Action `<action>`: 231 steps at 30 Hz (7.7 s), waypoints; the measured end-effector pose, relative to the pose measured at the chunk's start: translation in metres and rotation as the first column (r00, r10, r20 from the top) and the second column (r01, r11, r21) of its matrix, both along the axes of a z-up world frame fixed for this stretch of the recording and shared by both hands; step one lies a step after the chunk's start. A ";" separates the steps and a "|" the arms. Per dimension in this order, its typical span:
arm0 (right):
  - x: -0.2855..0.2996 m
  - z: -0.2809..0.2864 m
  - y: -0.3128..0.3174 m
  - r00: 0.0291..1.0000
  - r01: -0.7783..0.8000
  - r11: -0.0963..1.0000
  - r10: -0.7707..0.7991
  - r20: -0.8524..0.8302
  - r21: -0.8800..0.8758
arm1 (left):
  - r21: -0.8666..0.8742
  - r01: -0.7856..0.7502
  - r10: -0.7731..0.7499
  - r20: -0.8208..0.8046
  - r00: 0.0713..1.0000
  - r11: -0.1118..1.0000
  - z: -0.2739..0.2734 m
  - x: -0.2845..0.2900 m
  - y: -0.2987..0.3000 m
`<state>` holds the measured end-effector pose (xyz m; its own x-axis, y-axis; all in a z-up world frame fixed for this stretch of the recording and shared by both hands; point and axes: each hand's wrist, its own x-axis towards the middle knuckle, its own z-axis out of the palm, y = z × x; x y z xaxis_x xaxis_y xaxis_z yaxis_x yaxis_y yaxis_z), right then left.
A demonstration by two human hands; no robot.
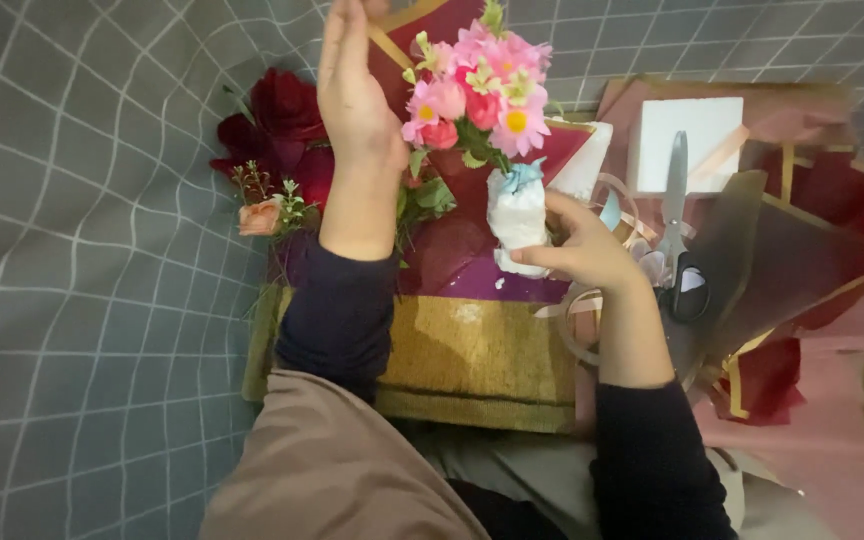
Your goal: Wrapping a small bouquet of pink flowers with decorative paper and securing it with tape.
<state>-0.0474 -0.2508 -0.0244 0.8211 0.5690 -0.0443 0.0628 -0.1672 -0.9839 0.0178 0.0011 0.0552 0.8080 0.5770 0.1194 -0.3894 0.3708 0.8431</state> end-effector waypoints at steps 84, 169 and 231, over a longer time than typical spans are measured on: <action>0.004 -0.050 0.018 0.867 0.286 0.953 -0.213 0.450 -0.102 | -0.043 0.630 -0.608 0.217 0.764 0.776 -0.044 -0.022 0.062; 0.012 -0.104 0.021 0.815 0.294 0.955 -0.276 0.510 0.047 | 0.571 0.273 -0.380 0.074 0.922 0.774 -0.146 -0.085 -0.019; 0.003 0.053 -0.017 0.971 -0.029 0.578 -0.177 -0.159 -0.816 | 0.367 0.825 -0.415 -0.732 0.541 0.430 -0.160 -0.080 -0.017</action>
<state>-0.0442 -0.2678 0.0290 0.7707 0.1484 -0.6196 -0.1667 -0.8916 -0.4209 -0.0623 -0.0161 -0.1046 0.9327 -0.1831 -0.3109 0.2320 -0.3556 0.9054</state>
